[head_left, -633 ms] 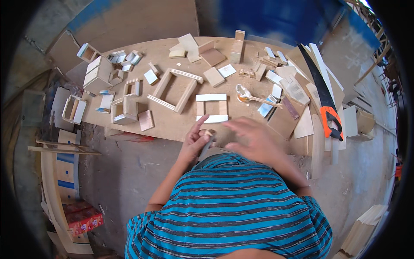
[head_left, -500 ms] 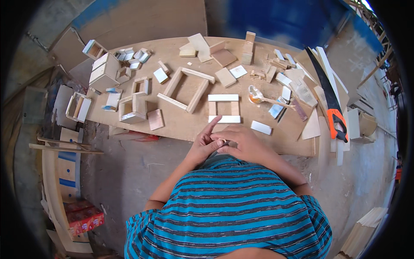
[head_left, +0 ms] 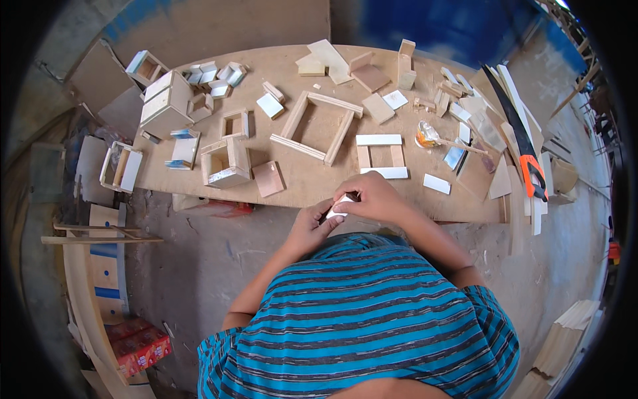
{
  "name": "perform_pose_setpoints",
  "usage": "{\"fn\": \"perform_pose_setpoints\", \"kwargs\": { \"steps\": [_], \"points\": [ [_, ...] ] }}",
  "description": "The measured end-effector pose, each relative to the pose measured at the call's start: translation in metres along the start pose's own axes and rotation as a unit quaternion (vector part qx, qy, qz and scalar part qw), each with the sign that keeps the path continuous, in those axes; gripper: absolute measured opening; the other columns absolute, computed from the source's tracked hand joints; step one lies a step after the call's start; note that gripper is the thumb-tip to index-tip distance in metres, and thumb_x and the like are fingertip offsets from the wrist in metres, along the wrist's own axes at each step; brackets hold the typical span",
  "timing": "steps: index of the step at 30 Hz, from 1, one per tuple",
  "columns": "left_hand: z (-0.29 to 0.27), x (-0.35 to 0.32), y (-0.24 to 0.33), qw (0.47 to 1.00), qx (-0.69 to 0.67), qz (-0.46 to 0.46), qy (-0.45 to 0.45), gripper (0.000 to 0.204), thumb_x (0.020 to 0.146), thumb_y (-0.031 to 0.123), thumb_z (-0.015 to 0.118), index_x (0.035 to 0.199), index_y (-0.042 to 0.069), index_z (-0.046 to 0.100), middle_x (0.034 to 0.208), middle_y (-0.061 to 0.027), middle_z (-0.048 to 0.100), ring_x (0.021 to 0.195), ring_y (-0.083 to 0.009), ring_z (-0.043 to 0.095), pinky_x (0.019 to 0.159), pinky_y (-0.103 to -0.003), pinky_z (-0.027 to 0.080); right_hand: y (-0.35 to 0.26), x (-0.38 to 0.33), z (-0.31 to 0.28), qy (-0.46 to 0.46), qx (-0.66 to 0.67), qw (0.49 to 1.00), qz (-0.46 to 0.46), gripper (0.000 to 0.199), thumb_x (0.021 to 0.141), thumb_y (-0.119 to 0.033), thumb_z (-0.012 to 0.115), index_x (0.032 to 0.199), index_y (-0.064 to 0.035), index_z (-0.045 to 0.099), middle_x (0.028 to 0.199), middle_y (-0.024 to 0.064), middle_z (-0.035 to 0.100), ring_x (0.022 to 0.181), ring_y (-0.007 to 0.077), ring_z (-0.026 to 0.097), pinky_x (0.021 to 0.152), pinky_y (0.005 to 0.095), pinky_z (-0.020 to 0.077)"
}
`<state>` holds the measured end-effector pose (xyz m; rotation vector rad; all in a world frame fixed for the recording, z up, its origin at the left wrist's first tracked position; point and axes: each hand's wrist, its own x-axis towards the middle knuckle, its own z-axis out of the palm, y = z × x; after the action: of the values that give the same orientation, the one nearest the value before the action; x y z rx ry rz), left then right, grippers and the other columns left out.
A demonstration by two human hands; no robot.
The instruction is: The person applies glue to small wooden blocks using a stick and joins the pieces together to assemble small structures. They use sandpaper to rub the edges of a wooden block on a workbench.
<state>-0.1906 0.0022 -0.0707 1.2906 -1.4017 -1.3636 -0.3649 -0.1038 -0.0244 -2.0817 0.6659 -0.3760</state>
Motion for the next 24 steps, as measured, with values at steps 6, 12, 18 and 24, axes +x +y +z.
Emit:
{"fn": "perform_pose_setpoints", "kwargs": {
  "steps": [6,12,18,24],
  "points": [
    [-0.005,-0.015,-0.028,0.995,-0.055,-0.052,0.068,0.032,0.09,0.017,0.059,0.116,-0.001,0.056,0.089,-0.0042,0.063,0.082,-0.0104,0.057,0.074,-0.025,0.045,0.045,0.07,-0.069,0.133,-0.062,0.987,0.061,0.016,0.081,-0.024,0.07,0.087,-0.0089,0.072,0.076,0.0013,0.069,0.065,0.0062,0.058,0.06,0.0244,0.0461],
    [0.004,-0.018,-0.027,0.959,-0.224,-0.038,0.17,0.034,0.089,0.013,0.057,0.12,-0.001,0.053,0.093,-0.0044,0.062,0.08,-0.011,0.057,0.072,-0.024,0.045,0.089,0.219,-0.157,0.21,-0.324,0.922,0.018,0.02,0.078,-0.024,0.063,0.087,-0.0078,0.071,0.088,0.0138,0.068,0.083,0.0284,0.065,0.073,0.0378,0.0513],
    [0.025,-0.04,-0.035,0.926,-0.231,-0.043,0.295,0.032,0.087,0.008,0.058,0.118,-0.002,0.054,0.096,-0.007,0.062,0.082,-0.0136,0.06,0.073,-0.027,0.047,0.148,0.291,-0.154,-0.009,-0.474,0.867,0.152,0.037,0.069,-0.032,0.075,0.095,-0.0058,0.071,0.103,0.0151,0.067,0.098,0.0301,0.063,0.084,0.0383,0.0508],
    [0.043,-0.07,-0.038,0.888,-0.252,-0.089,0.375,0.03,0.086,0.004,0.059,0.115,-0.002,0.056,0.094,-0.0085,0.065,0.084,-0.0147,0.062,0.079,-0.028,0.048,0.144,0.312,-0.142,-0.057,-0.43,0.853,0.291,0.056,0.06,-0.044,0.081,0.1,-0.0057,0.07,0.107,0.0124,0.066,0.097,0.0278,0.065,0.085,0.0372,0.0513]
  ]
}}
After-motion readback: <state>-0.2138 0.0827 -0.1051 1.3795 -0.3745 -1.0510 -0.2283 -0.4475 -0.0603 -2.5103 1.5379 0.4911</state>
